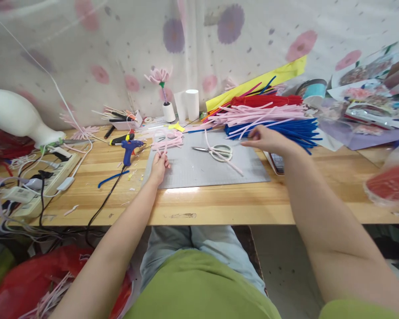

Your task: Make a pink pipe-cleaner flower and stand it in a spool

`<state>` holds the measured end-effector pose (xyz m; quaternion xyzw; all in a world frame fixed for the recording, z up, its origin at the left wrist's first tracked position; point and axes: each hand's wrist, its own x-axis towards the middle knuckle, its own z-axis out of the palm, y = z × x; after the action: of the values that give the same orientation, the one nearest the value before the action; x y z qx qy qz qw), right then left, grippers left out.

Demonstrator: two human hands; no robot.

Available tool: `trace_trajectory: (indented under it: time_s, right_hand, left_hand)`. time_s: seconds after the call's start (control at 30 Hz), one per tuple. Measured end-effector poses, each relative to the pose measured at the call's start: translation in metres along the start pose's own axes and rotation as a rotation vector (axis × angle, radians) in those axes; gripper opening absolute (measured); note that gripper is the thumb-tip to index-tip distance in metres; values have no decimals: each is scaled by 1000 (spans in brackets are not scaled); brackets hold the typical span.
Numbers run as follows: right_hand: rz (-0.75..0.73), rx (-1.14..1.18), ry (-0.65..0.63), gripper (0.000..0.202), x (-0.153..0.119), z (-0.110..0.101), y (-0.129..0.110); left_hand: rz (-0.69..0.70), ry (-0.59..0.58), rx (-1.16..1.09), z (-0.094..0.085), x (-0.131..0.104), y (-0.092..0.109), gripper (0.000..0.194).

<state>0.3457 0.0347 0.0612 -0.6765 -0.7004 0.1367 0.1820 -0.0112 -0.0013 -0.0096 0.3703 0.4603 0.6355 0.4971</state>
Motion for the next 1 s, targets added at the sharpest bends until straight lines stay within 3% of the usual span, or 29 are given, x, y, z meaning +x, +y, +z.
trace_trajectory:
  time_s: [0.13, 0.23, 0.33, 0.47, 0.73, 1.0]
  right_hand:
    - [-193, 478, -318, 39, 1, 48, -86]
    - [-163, 804, -432, 39, 0, 85, -133]
    - [-120, 990, -451, 32, 2, 110, -160]
    - [-122, 1109, -494, 19, 3, 118, -169]
    - [-165, 1152, -667, 34, 1, 120, -162]
    - [-196, 1064, -578, 25, 6, 115, -170]
  left_hand:
    - [-50, -157, 137, 11, -2, 2, 10]
    - [-146, -253, 211, 22, -4, 8, 9]
    - [-283, -353, 290, 27, -7, 14, 11]
    - [-395, -457, 325, 22, -8, 18, 14]
    - [-587, -694, 300, 13, -2, 29, 7]
    - [-565, -654, 350, 16, -1, 30, 7]
